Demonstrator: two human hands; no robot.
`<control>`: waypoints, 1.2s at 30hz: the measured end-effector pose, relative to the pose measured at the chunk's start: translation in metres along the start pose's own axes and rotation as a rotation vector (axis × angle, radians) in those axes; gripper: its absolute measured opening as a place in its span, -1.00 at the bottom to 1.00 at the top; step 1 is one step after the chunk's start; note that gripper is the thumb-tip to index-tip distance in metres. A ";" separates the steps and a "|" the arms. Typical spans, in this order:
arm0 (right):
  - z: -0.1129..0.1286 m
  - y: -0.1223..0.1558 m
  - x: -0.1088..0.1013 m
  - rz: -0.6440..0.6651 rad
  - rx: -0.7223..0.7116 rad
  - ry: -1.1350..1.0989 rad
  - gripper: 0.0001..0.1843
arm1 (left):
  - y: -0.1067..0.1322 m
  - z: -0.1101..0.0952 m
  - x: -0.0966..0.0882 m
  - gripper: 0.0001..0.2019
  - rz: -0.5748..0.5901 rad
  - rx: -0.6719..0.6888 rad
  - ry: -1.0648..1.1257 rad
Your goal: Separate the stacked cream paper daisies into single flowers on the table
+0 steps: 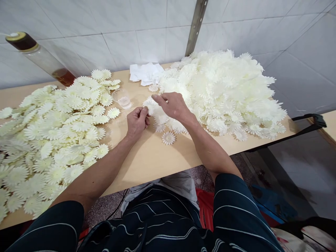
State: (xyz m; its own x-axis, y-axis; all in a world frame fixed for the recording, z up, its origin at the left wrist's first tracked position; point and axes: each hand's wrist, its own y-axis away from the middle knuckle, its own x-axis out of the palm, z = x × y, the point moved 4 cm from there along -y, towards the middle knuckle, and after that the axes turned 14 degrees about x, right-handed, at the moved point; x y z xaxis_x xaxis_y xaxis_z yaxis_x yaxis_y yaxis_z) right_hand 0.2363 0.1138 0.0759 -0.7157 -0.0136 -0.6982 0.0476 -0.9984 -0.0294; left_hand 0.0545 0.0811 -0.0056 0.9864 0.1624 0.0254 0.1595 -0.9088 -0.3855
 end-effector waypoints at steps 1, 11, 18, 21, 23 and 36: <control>0.001 0.001 0.004 0.014 -0.023 0.003 -0.29 | 0.001 -0.001 0.000 -0.48 0.015 0.013 -0.018; 0.004 0.002 0.017 -0.001 0.011 0.094 -0.31 | 0.002 0.000 0.002 -0.43 0.074 0.026 -0.043; 0.010 0.006 0.018 0.054 0.016 0.078 -0.17 | 0.001 0.003 0.002 -0.42 0.061 0.040 0.009; 0.011 0.008 0.019 0.117 0.023 0.051 -0.13 | 0.000 0.002 0.002 -0.46 0.031 0.041 0.029; 0.009 0.008 0.018 0.171 0.055 0.042 -0.11 | -0.001 0.002 0.001 -0.51 0.016 0.033 0.043; -0.005 0.002 -0.020 0.025 0.058 -0.019 -0.37 | -0.002 -0.001 -0.004 -0.63 -0.131 -0.018 0.010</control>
State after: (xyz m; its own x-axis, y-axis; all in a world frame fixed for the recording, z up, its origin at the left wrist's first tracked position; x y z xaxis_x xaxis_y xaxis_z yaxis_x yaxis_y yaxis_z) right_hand 0.2538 0.1121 0.0863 -0.7283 -0.0392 -0.6842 0.0257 -0.9992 0.0299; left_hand 0.0503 0.0814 -0.0040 0.9573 0.2766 0.0842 0.2880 -0.8867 -0.3616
